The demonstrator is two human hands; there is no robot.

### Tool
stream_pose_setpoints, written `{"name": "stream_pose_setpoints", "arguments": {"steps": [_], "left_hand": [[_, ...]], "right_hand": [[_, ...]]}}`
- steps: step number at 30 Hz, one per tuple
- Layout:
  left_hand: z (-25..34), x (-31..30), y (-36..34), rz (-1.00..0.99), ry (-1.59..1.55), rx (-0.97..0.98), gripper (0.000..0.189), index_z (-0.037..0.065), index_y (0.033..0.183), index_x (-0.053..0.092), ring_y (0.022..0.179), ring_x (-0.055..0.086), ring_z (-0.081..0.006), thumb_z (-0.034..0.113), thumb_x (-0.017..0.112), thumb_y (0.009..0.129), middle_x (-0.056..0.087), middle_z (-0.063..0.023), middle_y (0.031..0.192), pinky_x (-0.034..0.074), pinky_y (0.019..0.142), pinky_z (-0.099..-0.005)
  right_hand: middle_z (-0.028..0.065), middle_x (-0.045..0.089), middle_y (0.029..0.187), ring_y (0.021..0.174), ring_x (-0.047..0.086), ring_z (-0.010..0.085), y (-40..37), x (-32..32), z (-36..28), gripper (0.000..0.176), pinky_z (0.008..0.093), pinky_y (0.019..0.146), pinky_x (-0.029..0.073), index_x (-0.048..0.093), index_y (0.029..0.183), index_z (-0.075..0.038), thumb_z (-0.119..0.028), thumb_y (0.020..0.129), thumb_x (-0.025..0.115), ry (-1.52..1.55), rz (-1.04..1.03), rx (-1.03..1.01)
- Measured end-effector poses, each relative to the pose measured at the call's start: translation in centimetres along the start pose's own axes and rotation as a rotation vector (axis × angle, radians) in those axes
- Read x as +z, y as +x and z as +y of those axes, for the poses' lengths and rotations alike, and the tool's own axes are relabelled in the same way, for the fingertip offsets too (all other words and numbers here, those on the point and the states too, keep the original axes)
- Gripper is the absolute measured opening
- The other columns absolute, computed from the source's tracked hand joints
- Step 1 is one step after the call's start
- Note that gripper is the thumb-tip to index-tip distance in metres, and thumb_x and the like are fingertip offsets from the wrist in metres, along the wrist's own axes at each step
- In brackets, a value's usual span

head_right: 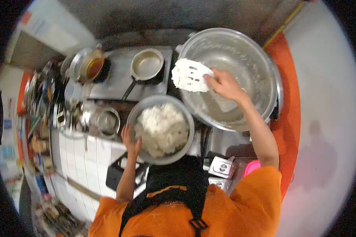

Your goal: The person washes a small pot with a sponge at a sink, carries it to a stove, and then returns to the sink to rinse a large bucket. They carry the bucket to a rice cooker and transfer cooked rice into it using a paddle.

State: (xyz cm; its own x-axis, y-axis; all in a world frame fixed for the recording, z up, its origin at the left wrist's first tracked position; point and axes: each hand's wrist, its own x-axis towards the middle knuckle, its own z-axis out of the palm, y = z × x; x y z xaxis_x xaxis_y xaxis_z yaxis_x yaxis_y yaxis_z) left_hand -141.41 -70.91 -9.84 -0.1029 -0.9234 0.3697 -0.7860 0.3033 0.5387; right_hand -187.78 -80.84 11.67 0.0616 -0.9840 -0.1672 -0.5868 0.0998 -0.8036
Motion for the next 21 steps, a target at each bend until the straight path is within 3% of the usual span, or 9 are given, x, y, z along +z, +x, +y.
{"name": "stream_pose_setpoints", "arguments": {"steps": [3, 4, 6, 9, 13, 16, 18, 19, 21], "left_hand": [[0.7, -0.6, -0.6, 0.02, 0.027, -0.054, 0.056, 0.004, 0.131, 0.057, 0.138, 0.038, -0.0385, 0.024, 0.07, 0.079, 0.047, -0.0165, 0.148, 0.029, 0.113, -0.0517], [1.0, -0.6, -0.2, 0.034, 0.038, -0.061, 0.056, 0.004, 0.131, 0.057, 0.138, 0.038, -0.0385, 0.024, 0.07, 0.079, 0.047, -0.0165, 0.148, 0.029, 0.113, -0.0517], [1.6, -0.9, -1.8, 0.093, 0.038, -0.151, 0.052, 0.004, 0.129, 0.058, 0.139, 0.038, -0.0383, 0.017, 0.07, 0.08, 0.048, -0.0166, 0.148, 0.029, 0.114, -0.0511], [3.6, -2.3, -3.5, 0.156, 0.024, -0.195, 0.052, 0.006, 0.129, 0.058, 0.135, 0.04, -0.0418, 0.019, 0.07, 0.08, 0.05, -0.0206, 0.143, 0.029, 0.113, -0.0517], [5.2, -5.3, -8.7, 0.233, 0.038, -0.296, 0.046, 0.001, 0.127, 0.058, 0.133, 0.044, -0.04, 0.01, 0.069, 0.083, 0.054, -0.0203, 0.139, 0.032, 0.112, -0.0495], [1.6, -5.8, -15.1, 0.255, 0.036, -0.364, 0.043, -0.008, 0.125, 0.057, 0.111, 0.059, -0.038, 0.009, 0.068, 0.087, 0.062, -0.0242, 0.122, 0.044, 0.1, -0.0449], [0.1, -6.8, -18.9, 0.223, -0.078, -0.649, 0.041, -0.011, 0.124, 0.057, 0.099, 0.063, -0.0346, 0.0, 0.066, 0.085, 0.064, -0.0259, 0.114, 0.049, 0.091, -0.0425], [-4.2, -6.8, -22.4, 0.219, -0.071, -0.552, 0.04, -0.009, 0.123, 0.059, 0.099, 0.063, -0.0343, 0.005, 0.066, 0.086, 0.066, -0.0254, 0.111, 0.05, 0.089, -0.0415], [-2.9, -9.3, -24.4, 0.085, 0.173, -0.688, 0.041, -0.006, 0.122, 0.061, 0.102, 0.064, -0.0358, 0.016, 0.066, 0.088, 0.067, -0.0245, 0.111, 0.049, 0.09, -0.0428]], "right_hand": [[0.0242, 0.068, 0.077, 0.068, 0.068, 0.035, -8.0, 3.3, -5.8, 0.04, 0.0461, 0.066, 0.054, 0.053, 0.12, 0.008, -0.022, 0.094, 0.053, -0.315, -0.018, -0.133], [0.0262, 0.068, 0.082, 0.075, 0.07, 0.0385, -10.0, 5.7, -8.0, 0.039, 0.0494, 0.071, 0.055, 0.048, 0.121, 0.008, -0.018, 0.093, 0.051, -0.462, -0.091, 0.038], [0.0333, 0.065, 0.095, 0.087, 0.068, 0.0465, -12.1, 12.6, -8.0, 0.038, 0.0548, 0.075, 0.055, 0.041, 0.125, 0.007, -0.003, 0.089, 0.047, -0.516, -0.331, 0.168], [0.0347, 0.064, 0.101, 0.087, 0.068, 0.0493, -14.0, 19.1, -2.5, 0.039, 0.0556, 0.077, 0.054, 0.039, 0.126, 0.005, -0.002, 0.088, 0.049, -0.52, -0.226, 0.078], [0.0357, 0.064, 0.092, 0.093, 0.065, 0.0522, -17.4, 19.1, -2.0, 0.042, 0.0572, 0.083, 0.051, 0.041, 0.126, 0.008, -0.009, 0.089, 0.052, -0.253, -0.082, 0.215], [0.0369, 0.064, 0.095, 0.095, 0.065, 0.0496, -20.7, 15.2, 1.0, 0.041, 0.0529, 0.087, 0.05, 0.054, 0.113, 0.009, -0.025, 0.09, 0.055, 0.102, -0.1, 0.27], [0.0348, 0.065, 0.098, 0.094, 0.066, 0.0476, -25.2, 11.7, 3.9, 0.04, 0.0514, 0.086, 0.05, 0.056, 0.111, 0.008, -0.026, 0.09, 0.056, 0.166, -0.034, 0.342], [0.0328, 0.066, 0.101, 0.094, 0.067, 0.0455, -27.4, 10.2, 5.3, 0.04, 0.0499, 0.086, 0.051, 0.059, 0.11, 0.007, -0.028, 0.09, 0.057, 0.228, -0.036, 0.358], [0.0291, 0.067, 0.103, 0.093, 0.067, 0.043, -32.4, 6.5, 6.7, 0.04, 0.0469, 0.086, 0.052, 0.062, 0.107, 0.004, -0.032, 0.09, 0.058, 0.288, 0.135, 0.445]]}}
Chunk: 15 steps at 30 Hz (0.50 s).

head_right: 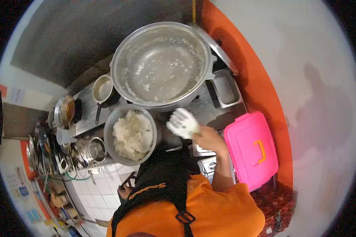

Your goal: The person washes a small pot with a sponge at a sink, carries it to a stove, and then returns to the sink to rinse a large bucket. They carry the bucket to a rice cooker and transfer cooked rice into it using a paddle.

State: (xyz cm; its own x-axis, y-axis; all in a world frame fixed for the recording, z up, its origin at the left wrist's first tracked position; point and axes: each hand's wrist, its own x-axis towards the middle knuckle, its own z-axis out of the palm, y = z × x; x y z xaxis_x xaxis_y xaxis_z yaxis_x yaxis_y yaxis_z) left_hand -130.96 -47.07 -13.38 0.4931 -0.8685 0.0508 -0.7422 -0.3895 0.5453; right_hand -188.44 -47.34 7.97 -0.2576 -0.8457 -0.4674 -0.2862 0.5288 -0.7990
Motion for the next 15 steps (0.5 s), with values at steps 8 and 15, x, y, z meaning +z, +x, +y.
{"name": "stream_pose_setpoints", "arguments": {"steps": [8, 15], "left_hand": [[-1.9, -1.5, 2.8, 0.091, -0.105, -0.264, 0.048, -0.007, 0.124, 0.059, 0.117, 0.059, -0.0361, 0.024, 0.066, 0.088, 0.063, -0.0243, 0.124, 0.043, 0.104, -0.0407], [5.3, -0.7, 8.0, -0.043, -0.336, 0.078, 0.045, -0.004, 0.129, 0.056, 0.124, 0.053, -0.0304, 0.005, 0.066, 0.086, 0.059, -0.0174, 0.132, 0.041, 0.105, -0.0402]], "right_hand": [[0.025, 0.068, 0.074, 0.068, 0.071, 0.034, 13.5, -8.5, 14.1, 0.027, 0.0431, 0.06, 0.053, 0.066, 0.081, 0.009, -0.018, 0.081, 0.072, 0.181, 0.802, 0.272], [0.0091, 0.062, 0.077, 0.061, 0.06, 0.0167, 18.1, -7.5, 20.4, 0.035, 0.0349, 0.055, 0.051, 0.063, 0.1, 0.002, -0.027, 0.084, 0.076, 1.062, 0.917, 0.115]]}}
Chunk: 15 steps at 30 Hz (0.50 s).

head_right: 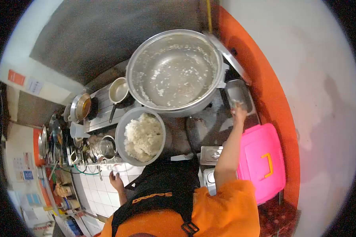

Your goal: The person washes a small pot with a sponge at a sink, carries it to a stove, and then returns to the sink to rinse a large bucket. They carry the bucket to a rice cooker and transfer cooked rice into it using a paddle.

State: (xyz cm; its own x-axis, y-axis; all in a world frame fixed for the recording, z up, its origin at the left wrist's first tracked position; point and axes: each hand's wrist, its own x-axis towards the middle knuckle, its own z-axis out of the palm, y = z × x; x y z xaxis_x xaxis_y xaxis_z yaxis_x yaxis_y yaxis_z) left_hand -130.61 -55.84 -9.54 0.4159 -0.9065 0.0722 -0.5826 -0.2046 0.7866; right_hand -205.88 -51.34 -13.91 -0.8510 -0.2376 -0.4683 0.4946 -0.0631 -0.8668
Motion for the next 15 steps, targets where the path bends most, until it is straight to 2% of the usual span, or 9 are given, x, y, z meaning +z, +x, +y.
{"name": "stream_pose_setpoints", "arguments": {"steps": [3, 4, 6, 8, 10, 11, 12, 14, 15], "left_hand": [[4.8, 2.2, 1.0, -0.142, -0.06, -0.035, 0.052, 0.002, 0.137, 0.052, 0.122, 0.054, -0.0298, 0.006, 0.068, 0.087, 0.057, -0.0149, 0.136, 0.044, 0.102, -0.0397], [7.9, 2.8, 1.3, -0.193, -0.028, 0.005, 0.055, 0.002, 0.139, 0.05, 0.125, 0.053, -0.0309, 0.007, 0.069, 0.088, 0.056, -0.0151, 0.137, 0.045, 0.1, -0.0405], [7.4, 4.3, 5.1, -0.326, 0.118, 0.317, 0.062, -0.003, 0.141, 0.043, 0.128, 0.051, -0.0364, 0.012, 0.07, 0.087, 0.052, -0.0221, 0.14, 0.044, 0.102, -0.043], [7.7, 6.9, 9.4, -0.333, 0.197, 0.501, 0.06, -0.002, 0.137, 0.045, 0.119, 0.058, -0.0383, 0.01, 0.068, 0.084, 0.058, -0.0258, 0.128, 0.047, 0.096, -0.0425], [8.3, 9.6, 13.4, -0.371, 0.287, 0.483, 0.057, -0.003, 0.133, 0.047, 0.115, 0.06, -0.0381, 0.01, 0.069, 0.082, 0.06, -0.0273, 0.123, 0.049, 0.094, -0.0444], [8.3, 10.4, 14.7, -0.414, 0.338, 0.478, 0.057, -0.003, 0.132, 0.048, 0.114, 0.06, -0.0393, 0.012, 0.071, 0.082, 0.06, -0.0278, 0.123, 0.049, 0.093, -0.0457], [8.4, 11.1, 16.0, -0.456, 0.328, 0.506, 0.057, -0.003, 0.132, 0.048, 0.114, 0.06, -0.0393, 0.012, 0.071, 0.082, 0.06, -0.0278, 0.123, 0.049, 0.093, -0.0457], [10.1, 13.1, 19.5, -0.744, 0.554, 0.272, 0.066, 0.002, 0.138, 0.047, 0.119, 0.058, -0.0403, 0.02, 0.075, 0.082, 0.056, -0.0277, 0.132, 0.047, 0.098, -0.0466], [12.0, 15.4, 21.5, -0.811, 0.567, 0.37, 0.066, 0.002, 0.138, 0.047, 0.119, 0.058, -0.0403, 0.02, 0.075, 0.082, 0.056, -0.0277, 0.132, 0.047, 0.098, -0.0466]], "right_hand": [[0.0269, 0.06, 0.128, 0.114, 0.061, 0.0351, -6.0, 0.1, 1.7, 0.071, 0.0398, 0.099, 0.046, 0.044, 0.138, 0.008, -0.025, 0.083, 0.073, -0.617, 0.414, -0.256], [0.0271, 0.057, 0.131, 0.121, 0.057, 0.034, -10.5, 0.8, 1.1, 0.07, 0.0399, 0.105, 0.041, 0.043, 0.14, 0.006, -0.025, 0.084, 0.072, -0.486, 0.278, -0.231], [0.024, 0.058, 0.128, 0.119, 0.056, 0.0334, -12.7, 0.5, 8.4, 0.062, 0.041, 0.103, 0.042, 0.048, 0.134, 0.004, -0.024, 0.085, 0.071, -0.614, 0.276, -0.449], [0.0189, 0.068, 0.108, 0.1, 0.066, 0.0321, -16.0, 1.8, 14.6, 0.048, 0.0418, 0.088, 0.052, 0.058, 0.121, 0.004, -0.025, 0.085, 0.071, -0.555, -0.159, -0.282], [0.0085, 0.071, 0.091, 0.073, 0.068, 0.0172, -25.6, 7.4, 10.7, 0.036, 0.0303, 0.064, 0.054, 0.06, 0.117, 0.001, -0.016, 0.087, 0.072, -0.436, -0.597, 0.122], [0.0127, 0.073, 0.09, 0.084, 0.071, 0.0297, -28.3, 9.5, 11.8, 0.037, 0.0412, 0.078, 0.055, 0.066, 0.108, 0.001, -0.027, 0.085, 0.072, -0.452, -0.604, 0.13], [0.0175, 0.073, 0.095, 0.089, 0.072, 0.0335, -28.0, 10.5, 15.6, 0.044, 0.0408, 0.078, 0.055, 0.063, 0.113, 0.003, -0.03, 0.085, 0.071, -0.713, -0.623, -0.183], [0.0257, 0.071, 0.099, 0.095, 0.069, 0.0419, -30.8, 13.5, 15.7, 0.047, 0.0473, 0.088, 0.053, 0.061, 0.117, 0.004, -0.031, 0.085, 0.065, -1.029, -0.5, -0.321], [0.0266, 0.07, 0.099, 0.098, 0.068, 0.0419, -31.4, 14.6, 16.6, 0.047, 0.0483, 0.09, 0.053, 0.061, 0.117, 0.002, -0.031, 0.085, 0.064, -1.085, -0.458, -0.283]]}}
